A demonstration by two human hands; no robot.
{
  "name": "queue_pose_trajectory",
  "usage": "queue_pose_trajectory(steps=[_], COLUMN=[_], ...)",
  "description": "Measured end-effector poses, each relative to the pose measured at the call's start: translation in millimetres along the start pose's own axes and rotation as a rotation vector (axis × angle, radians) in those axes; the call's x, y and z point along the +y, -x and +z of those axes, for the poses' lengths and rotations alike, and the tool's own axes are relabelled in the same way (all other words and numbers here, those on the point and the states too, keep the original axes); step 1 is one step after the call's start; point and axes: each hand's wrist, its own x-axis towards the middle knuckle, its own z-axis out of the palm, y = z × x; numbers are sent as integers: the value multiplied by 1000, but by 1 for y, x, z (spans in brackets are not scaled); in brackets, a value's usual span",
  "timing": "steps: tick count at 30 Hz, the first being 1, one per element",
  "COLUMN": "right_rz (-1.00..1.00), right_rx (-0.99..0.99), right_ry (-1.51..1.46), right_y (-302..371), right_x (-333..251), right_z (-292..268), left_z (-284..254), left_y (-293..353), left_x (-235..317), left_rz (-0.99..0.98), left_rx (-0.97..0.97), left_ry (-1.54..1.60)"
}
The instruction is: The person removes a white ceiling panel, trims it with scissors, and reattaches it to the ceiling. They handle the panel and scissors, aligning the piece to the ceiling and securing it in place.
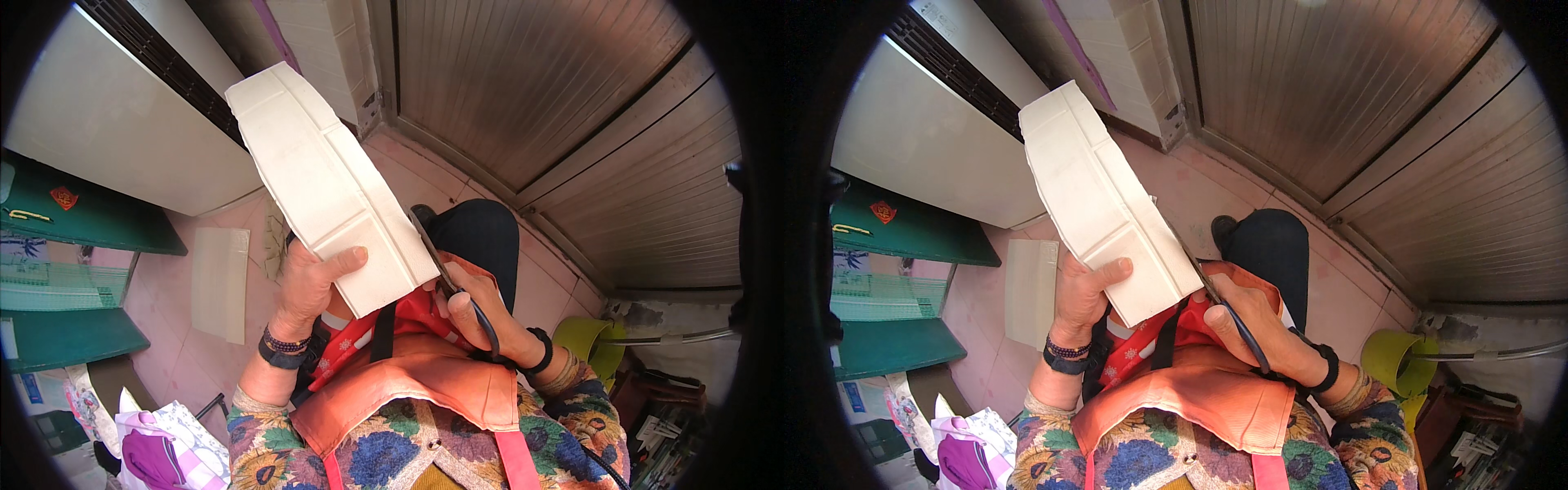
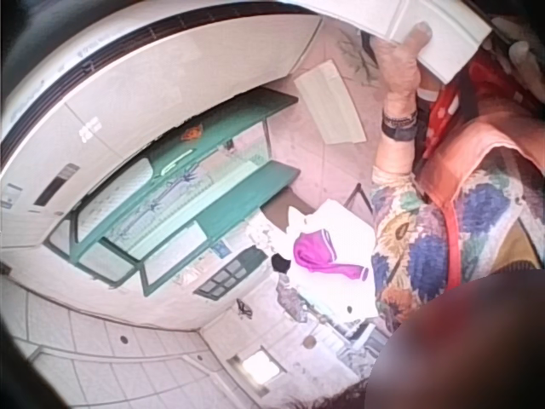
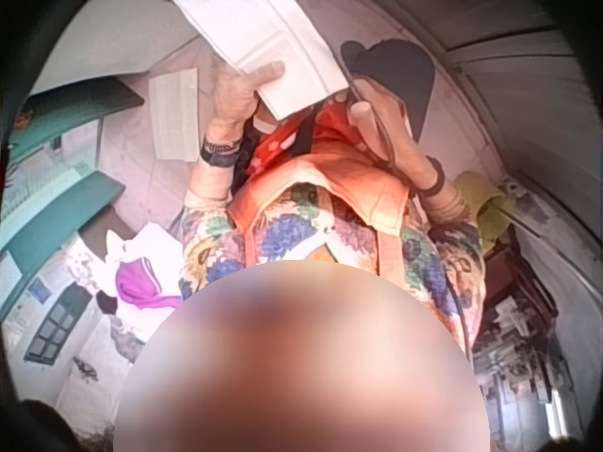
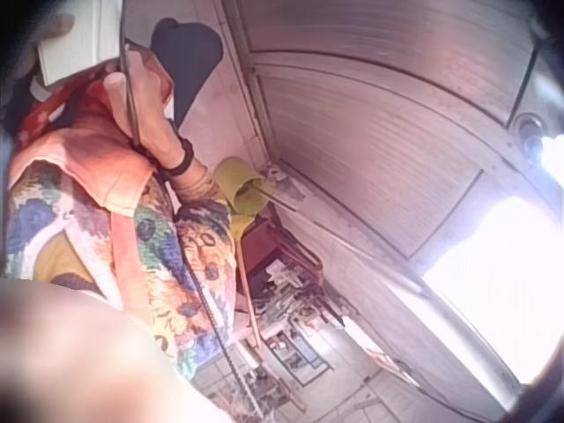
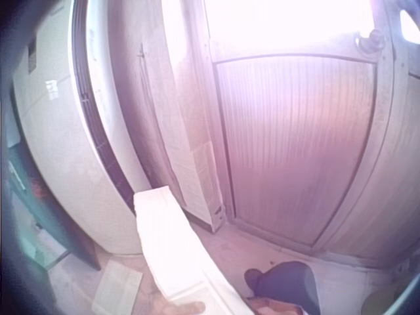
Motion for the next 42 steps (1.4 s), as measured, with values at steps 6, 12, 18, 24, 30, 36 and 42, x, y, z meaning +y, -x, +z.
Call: queue_pose_trajectory(steps=[6, 12, 18, 24, 30, 36, 42], right_rz=[-3, 66, 63, 39, 37, 156, -19], right_rx=[18, 9, 20, 74, 68, 46, 170], right_ry=[16, 50, 64, 83, 85, -355, -516], right_y=[-1, 0, -1, 0, 0, 6, -15], right_x=[0, 0, 1, 6, 15, 18, 17], right_z=[1, 2, 3, 7, 8, 6, 6], left_z=[0, -1, -1, -1, -4, -11, -15], left_y=[0, 2, 2, 3, 2, 0, 3], left_x=[0, 0, 0, 0, -2, 1, 4], left_rz=[7, -6, 5, 8, -42, 20, 10], left_rx=[7, 17, 22, 20, 14, 32, 55], left_ry=[10, 12, -3, -9, 37, 29, 8])
